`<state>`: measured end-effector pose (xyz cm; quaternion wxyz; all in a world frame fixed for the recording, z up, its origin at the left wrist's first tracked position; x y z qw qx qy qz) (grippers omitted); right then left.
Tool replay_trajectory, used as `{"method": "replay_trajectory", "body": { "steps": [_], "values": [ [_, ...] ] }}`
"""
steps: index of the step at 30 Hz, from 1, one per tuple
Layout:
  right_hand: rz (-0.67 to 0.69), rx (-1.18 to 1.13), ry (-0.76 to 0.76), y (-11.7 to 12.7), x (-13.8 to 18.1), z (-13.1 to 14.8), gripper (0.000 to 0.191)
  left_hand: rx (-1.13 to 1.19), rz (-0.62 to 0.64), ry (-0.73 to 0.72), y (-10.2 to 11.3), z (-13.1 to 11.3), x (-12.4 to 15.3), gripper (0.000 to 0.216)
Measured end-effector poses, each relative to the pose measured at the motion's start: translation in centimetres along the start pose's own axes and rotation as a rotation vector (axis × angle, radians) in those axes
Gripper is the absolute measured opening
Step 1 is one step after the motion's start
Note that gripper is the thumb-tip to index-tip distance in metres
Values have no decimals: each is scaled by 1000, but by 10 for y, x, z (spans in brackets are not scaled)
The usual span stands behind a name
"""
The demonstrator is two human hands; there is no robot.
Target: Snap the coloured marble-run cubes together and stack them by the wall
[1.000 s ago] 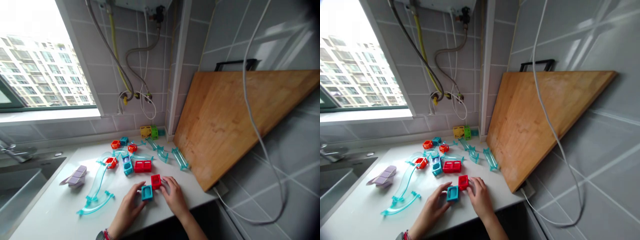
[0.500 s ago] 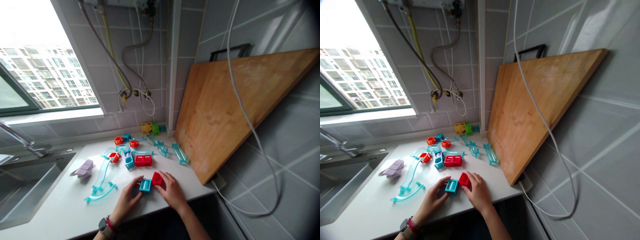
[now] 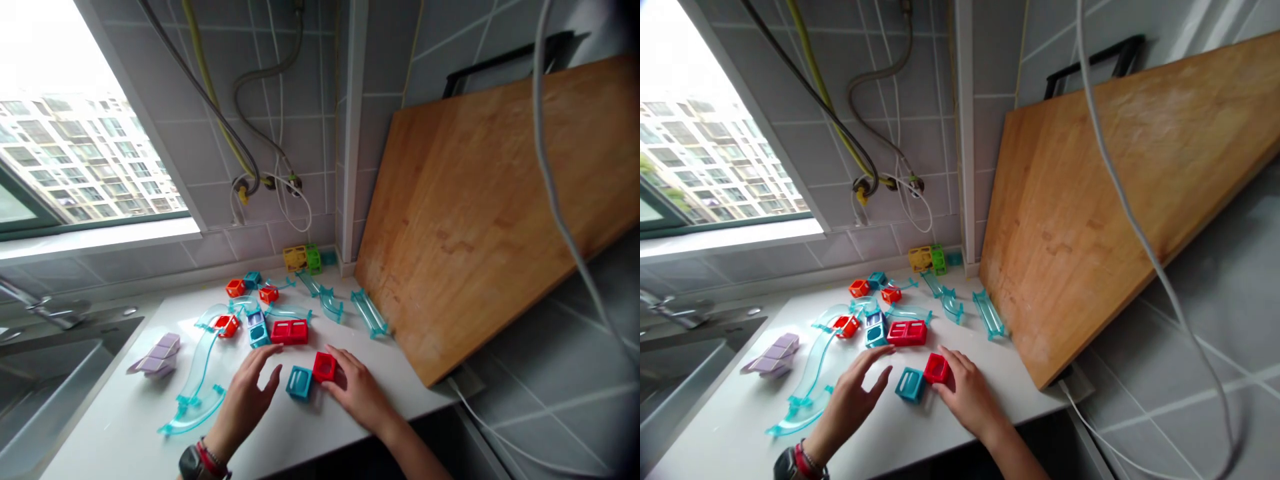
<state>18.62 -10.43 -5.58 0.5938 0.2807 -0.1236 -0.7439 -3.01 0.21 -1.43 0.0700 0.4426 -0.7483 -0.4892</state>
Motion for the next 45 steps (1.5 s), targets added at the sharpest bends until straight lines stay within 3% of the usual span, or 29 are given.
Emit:
{"method": "replay_trajectory", "body": {
  "steps": [4,7,9,11,16,20,25,27,31,35,40,43,45],
  "values": [
    [250,56,57,19,-29,-1,76,-137,98,-71,-2,11,-59,57],
    [390,60,126,32,-53,6,84,-180,147,-70,-12,20,-88,62],
    [377,11,163,38,-72,12,73,-182,181,-73,-17,23,-97,60],
    [270,-35,172,41,-92,16,56,-164,210,-83,-18,23,-100,58],
    [77,-191,158,27,-116,9,32,129,123,-19,-2,21,-92,47],
    [28,-343,70,14,-108,-3,38,487,51,129,0,20,-74,44],
    [153,-487,22,1,-97,-1,68,994,260,373,-34,17,-53,43],
    [209,-469,21,-1,-97,3,67,1086,308,407,-45,16,-48,45],
    [205,-417,3,3,-98,5,52,1069,303,374,-49,16,-45,55],
    [79,-480,-67,9,-98,-4,55,946,217,292,-46,12,-47,85],
    [-92,-595,-176,12,-97,-15,53,814,291,267,-59,4,-40,101],
    [-125,-640,-194,9,-99,-14,53,704,265,230,-66,-3,-35,125],
    [-114,-683,-202,4,-99,-12,53,634,245,221,-70,-7,-33,129]
  ]
}}
Point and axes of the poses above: each hand's wrist, its own x-axis away from the middle knuckle, its own y-axis out of the back of the hand, z = x × y, the point moved 5 cm from there along -x, towards the middle knuckle, and after that the axes turned 5 degrees about y, right-handed, at the moved point
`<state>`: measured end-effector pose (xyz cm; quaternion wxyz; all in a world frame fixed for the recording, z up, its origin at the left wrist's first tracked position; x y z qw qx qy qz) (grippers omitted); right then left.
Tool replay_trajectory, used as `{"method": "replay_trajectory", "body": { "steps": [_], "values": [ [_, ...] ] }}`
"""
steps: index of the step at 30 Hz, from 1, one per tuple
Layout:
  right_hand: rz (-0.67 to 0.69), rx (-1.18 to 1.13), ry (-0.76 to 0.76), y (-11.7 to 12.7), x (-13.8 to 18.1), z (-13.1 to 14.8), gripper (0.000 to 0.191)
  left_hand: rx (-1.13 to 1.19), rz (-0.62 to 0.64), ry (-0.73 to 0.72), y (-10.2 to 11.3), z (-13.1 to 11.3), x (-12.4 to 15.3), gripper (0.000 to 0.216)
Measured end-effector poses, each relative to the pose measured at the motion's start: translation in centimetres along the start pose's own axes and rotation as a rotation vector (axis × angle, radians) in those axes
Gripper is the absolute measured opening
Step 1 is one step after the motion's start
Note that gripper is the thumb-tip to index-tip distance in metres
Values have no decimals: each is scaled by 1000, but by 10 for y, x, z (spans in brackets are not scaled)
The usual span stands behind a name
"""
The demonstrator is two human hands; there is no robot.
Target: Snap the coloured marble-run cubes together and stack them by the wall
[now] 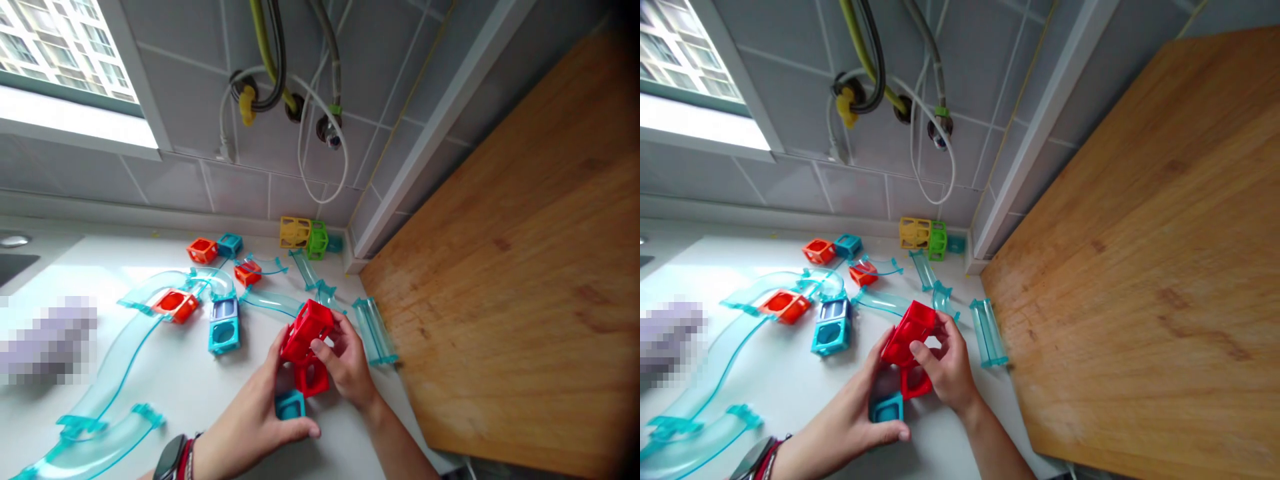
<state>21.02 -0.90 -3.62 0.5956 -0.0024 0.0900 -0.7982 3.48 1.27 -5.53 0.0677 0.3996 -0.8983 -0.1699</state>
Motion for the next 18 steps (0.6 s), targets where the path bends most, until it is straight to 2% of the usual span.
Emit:
{"method": "replay_trajectory", "body": {
  "steps": [3,8,10,14,18],
  "values": [
    [11,-79,-12,-5,2,-4,53,6,-52,46,-3,0,-2,115],
    [-58,-216,-27,2,5,-11,45,394,14,120,-1,0,-8,107],
    [-101,-197,-7,10,3,-10,42,465,-39,96,8,0,-10,102],
    [-175,-104,54,25,-2,-3,40,390,-172,7,27,2,-11,83],
    [-194,-86,62,29,-4,0,41,325,-210,-76,36,-3,-9,69]
  ]
}}
Point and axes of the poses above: each hand's wrist, its own x-axis away from the middle knuckle, its own y-axis out of the back of the hand, z = x × y, the point moved 5 cm from there along -x, towards the middle knuckle, and after that the axes turned 5 degrees about y, right-handed, at the moved point
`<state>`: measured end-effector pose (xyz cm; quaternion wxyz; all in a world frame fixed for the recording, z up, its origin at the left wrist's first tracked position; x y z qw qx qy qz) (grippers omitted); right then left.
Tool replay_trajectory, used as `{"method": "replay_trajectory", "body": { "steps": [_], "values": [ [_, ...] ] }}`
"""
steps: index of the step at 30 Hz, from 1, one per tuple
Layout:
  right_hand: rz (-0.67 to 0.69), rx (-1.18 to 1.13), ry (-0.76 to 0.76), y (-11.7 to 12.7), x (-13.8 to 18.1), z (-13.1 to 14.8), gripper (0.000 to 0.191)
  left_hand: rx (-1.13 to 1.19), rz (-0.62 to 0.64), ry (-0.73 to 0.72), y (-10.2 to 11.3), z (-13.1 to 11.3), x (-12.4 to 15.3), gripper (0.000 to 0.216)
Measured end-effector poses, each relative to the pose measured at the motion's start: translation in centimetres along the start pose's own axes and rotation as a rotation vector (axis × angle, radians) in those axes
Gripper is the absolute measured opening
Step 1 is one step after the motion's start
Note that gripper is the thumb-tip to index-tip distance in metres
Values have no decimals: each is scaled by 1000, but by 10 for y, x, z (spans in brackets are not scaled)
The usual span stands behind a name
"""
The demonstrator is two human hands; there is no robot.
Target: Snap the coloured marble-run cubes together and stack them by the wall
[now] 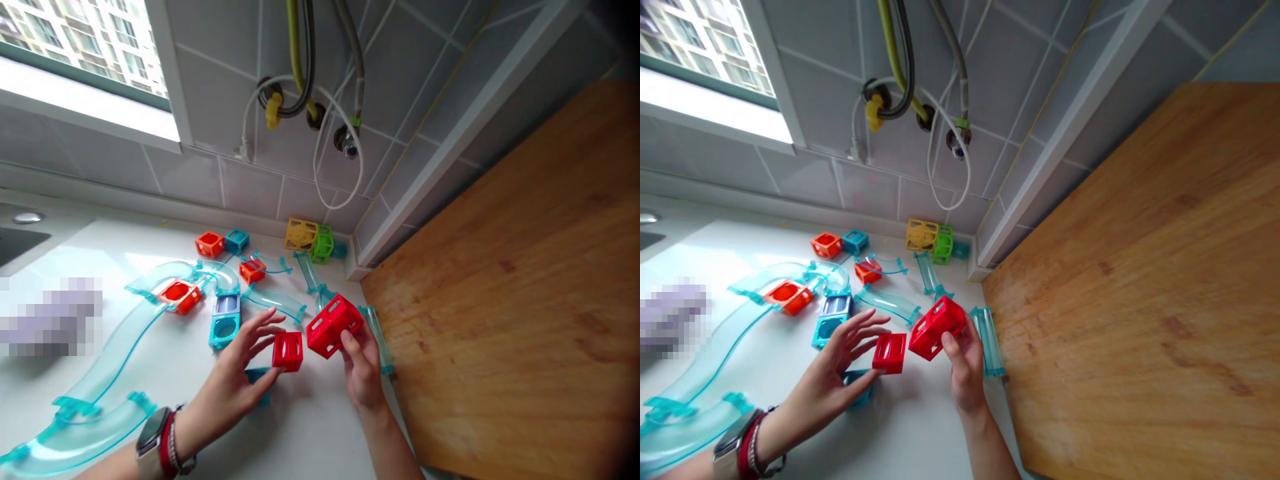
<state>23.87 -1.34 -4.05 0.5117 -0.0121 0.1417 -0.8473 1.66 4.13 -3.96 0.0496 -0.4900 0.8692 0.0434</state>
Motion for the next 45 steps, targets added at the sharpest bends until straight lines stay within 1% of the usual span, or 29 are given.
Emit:
{"method": "replay_trajectory", "body": {
  "steps": [1,3,6,9,11,13,15,19,22,26,28,30,32,34,37,40,41,42,44,45],
  "values": [
    [3,-17,-23,-1,0,-1,42,0,1,-10,0,-2,0,66],
    [10,-75,-90,-2,1,-4,43,52,0,20,1,-3,1,59],
    [10,-142,-171,-4,3,-8,50,188,-11,146,3,2,-1,47],
    [22,-105,-177,-3,4,-9,54,237,-14,256,6,8,-3,44],
    [58,-40,-127,-5,4,-6,51,231,-7,285,8,9,-6,43],
    [115,14,-57,-9,4,0,48,224,-1,283,9,10,-8,40],
    [176,36,-22,-13,4,4,47,228,-1,286,9,10,-9,38],
    [227,81,-54,-16,3,1,49,215,6,314,8,13,-10,38],
    [239,186,-58,-16,3,-5,52,161,5,289,8,11,-11,39],
    [337,263,-75,-23,8,-13,50,141,32,256,6,9,-11,36],
    [358,283,-84,-25,10,-15,49,158,49,242,6,9,-11,34],
    [378,312,-76,-25,11,-13,57,179,47,228,6,8,-11,33],
    [411,337,-25,-25,13,-8,70,204,37,227,7,6,-11,32],
    [433,379,74,-24,13,1,78,247,49,242,7,3,-11,31],
    [416,506,232,-21,13,13,79,346,111,311,2,1,-10,32],
    [399,618,417,-24,17,24,71,376,161,363,-2,1,-8,32],
    [413,640,490,-26,20,27,70,342,162,349,-2,0,-8,31],
    [444,662,561,-31,23,30,74,279,158,322,-2,-2,-7,29],
    [537,709,682,-41,32,32,87,87,151,237,-1,-9,-5,27],
    [580,732,731,-46,36,32,91,-18,152,192,-1,-14,-4,28]
  ]
}}
Point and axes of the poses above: each hand's wrist, its own x-axis away from the middle knuckle, its own y-axis out of the back of the hand, z = x × y, the point moved 5 cm from there along -x, towards the middle knuckle, and after that the axes turned 5 degrees about y, right-handed, at the moved point
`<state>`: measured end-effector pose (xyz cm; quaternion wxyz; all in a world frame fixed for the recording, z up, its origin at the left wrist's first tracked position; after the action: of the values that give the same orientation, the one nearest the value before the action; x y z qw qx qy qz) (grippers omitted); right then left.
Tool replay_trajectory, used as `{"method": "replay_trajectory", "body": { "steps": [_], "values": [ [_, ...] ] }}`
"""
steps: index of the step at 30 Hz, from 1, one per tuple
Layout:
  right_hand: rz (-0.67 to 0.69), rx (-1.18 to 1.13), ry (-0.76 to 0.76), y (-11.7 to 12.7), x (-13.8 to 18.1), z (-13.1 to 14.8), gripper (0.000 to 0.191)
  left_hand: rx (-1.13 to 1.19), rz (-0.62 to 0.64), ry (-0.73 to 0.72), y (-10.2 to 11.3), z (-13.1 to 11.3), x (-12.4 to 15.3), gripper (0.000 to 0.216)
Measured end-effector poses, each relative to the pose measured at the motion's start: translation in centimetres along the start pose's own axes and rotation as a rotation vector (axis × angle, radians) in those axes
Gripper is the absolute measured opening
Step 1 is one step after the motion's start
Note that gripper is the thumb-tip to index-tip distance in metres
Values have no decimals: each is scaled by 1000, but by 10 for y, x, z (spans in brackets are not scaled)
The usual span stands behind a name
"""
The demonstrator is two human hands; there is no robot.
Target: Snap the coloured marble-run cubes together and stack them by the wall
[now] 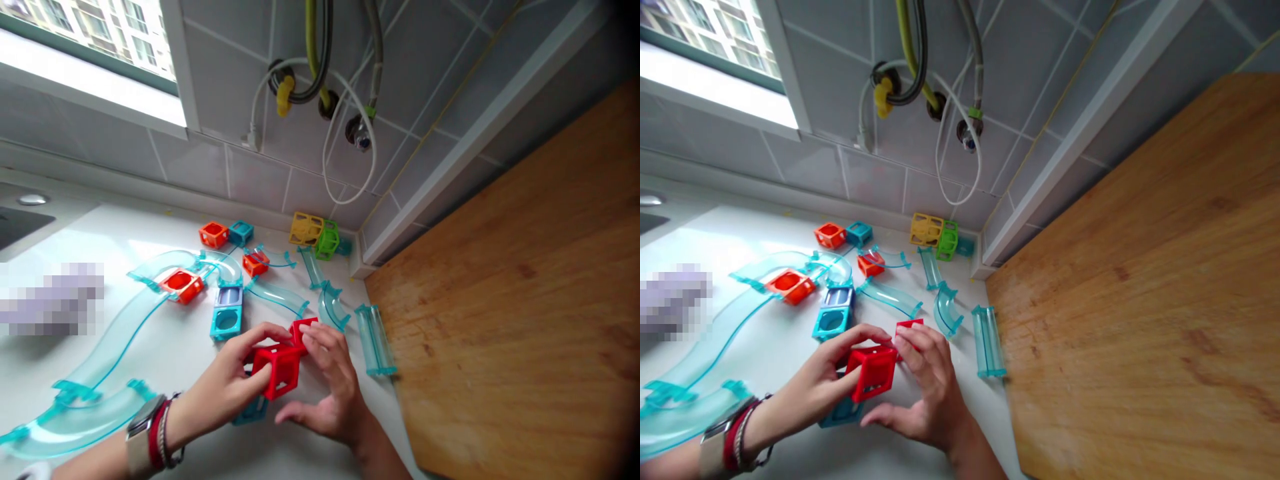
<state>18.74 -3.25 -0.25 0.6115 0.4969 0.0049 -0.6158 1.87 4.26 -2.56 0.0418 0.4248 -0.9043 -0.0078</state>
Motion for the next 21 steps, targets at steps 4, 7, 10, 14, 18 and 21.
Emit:
{"method": "replay_trajectory", "body": {
  "steps": [4,7,10,14,18,21],
  "values": [
    [58,60,96,-6,-1,14,74,-214,26,-57,-3,-13,5,36],
    [34,9,80,0,-2,15,68,-198,62,-31,-2,-14,6,39],
    [-22,-166,-43,10,1,6,60,-190,76,-45,3,-11,5,42],
    [-187,-463,-286,21,8,-10,52,-292,38,-105,14,-12,2,35],
    [-308,-656,-450,19,16,-22,53,-588,36,-96,16,-9,-2,24],
    [-362,-811,-539,10,20,-31,54,-826,55,-126,14,0,-4,30]
  ]
}}
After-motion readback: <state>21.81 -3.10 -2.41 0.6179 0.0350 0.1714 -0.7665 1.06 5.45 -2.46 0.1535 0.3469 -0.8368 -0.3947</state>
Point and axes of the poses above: each hand's wrist, its own x-axis away from the middle knuckle, its own y-axis out of the back of the hand, z = x × y, the point moved 5 cm from there along -x, towards the middle knuckle, and after that the axes turned 5 degrees about y, right-handed, at the moved point
